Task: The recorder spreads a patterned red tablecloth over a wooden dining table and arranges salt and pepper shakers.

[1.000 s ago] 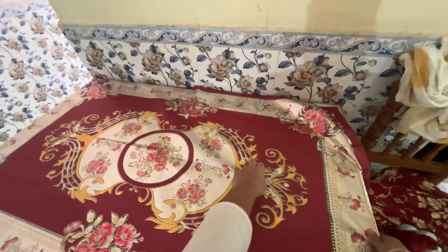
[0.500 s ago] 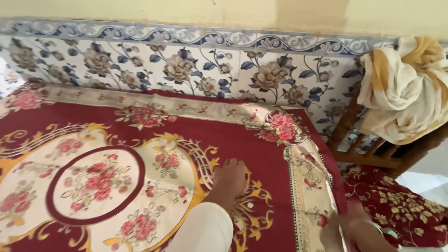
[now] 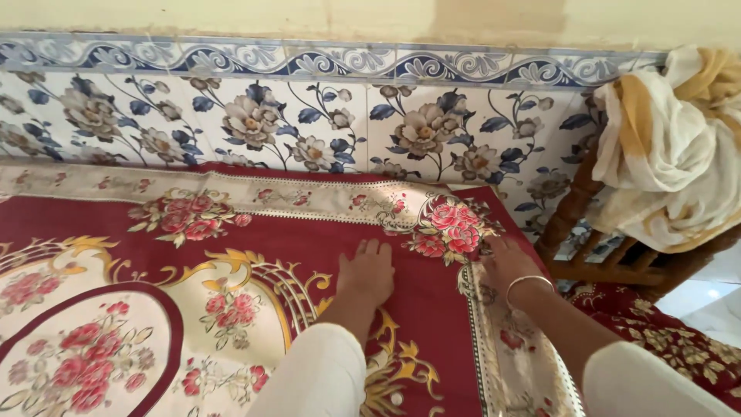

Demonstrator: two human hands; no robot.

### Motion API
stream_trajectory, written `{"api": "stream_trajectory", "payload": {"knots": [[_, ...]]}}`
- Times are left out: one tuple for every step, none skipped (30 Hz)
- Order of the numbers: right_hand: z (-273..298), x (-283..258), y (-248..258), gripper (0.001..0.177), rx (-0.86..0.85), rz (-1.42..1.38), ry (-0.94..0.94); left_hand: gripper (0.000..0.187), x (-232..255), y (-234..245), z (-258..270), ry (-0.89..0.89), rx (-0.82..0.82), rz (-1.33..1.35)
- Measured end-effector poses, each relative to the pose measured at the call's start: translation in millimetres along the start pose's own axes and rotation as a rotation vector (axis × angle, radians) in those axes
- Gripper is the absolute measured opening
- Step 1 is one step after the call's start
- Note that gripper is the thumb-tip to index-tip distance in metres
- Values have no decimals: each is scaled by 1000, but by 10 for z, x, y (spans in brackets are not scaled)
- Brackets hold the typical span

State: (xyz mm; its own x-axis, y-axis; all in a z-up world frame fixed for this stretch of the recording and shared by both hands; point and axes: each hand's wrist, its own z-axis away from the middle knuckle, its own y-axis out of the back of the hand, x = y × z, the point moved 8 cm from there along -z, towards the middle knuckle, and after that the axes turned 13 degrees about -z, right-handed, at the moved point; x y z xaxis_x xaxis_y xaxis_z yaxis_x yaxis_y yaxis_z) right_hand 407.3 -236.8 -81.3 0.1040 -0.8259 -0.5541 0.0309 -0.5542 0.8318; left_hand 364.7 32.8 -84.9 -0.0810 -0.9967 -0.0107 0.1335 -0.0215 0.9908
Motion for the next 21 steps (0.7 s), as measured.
{"api": "stream_trajectory", "payload": {"knots": [[-169,147,-105,42,-1,0,-1,43,-25,-6,-71,-1,-2,0],[-329,247,-134,40,92,-39,58,44,-78,-5,-134,34,8,14],[-476,349,-162,38,186,-78,115,46,-132,-4,-192,69,18,28],[-542,344,-151,38,182,-79,115,46,-139,48,-205,71,14,27],[-593,365,-81,35,252,-127,88,50,-163,73,-211,95,-22,50],[-636,380,-31,32,318,-176,62,54,-197,91,-199,123,-61,72],[-746,450,-44,32,310,-180,63,54,-181,91,-181,129,-66,71],[-878,545,-109,30,262,-126,-6,59,-181,70,-153,134,-98,80],[-1000,637,-174,29,214,-71,-74,65,-183,51,-119,140,-129,88],[-1058,765,-228,29,201,-75,-70,65,-198,-78,-125,151,-138,88],[-1116,830,-277,29,187,-26,3,68,-194,-182,-130,136,-124,78],[-1196,880,-309,29,180,20,77,71,-196,-257,-157,120,-105,65],[-1217,928,-294,29,173,14,83,71,-206,-303,-168,130,-107,62],[-1243,905,-273,30,178,4,170,72,-204,-327,-188,116,-86,53],[-1263,885,-251,31,185,-8,258,72,-201,-351,-208,102,-66,44],[-1255,869,-228,31,179,-14,263,72,-219,-357,-209,111,-68,40],[-1252,856,-226,35,152,46,265,73,-222,-355,-213,107,-59,48],[-1231,867,-205,38,125,109,265,73,-199,-356,-216,100,-51,59],[-1074,624,-92,38,119,105,267,73,-216,-290,-164,106,-55,58],[-948,468,52,42,114,225,162,73,-211,-207,-143,101,-55,67],[-813,316,209,46,110,344,55,73,-203,-122,-122,95,-56,76]]}}
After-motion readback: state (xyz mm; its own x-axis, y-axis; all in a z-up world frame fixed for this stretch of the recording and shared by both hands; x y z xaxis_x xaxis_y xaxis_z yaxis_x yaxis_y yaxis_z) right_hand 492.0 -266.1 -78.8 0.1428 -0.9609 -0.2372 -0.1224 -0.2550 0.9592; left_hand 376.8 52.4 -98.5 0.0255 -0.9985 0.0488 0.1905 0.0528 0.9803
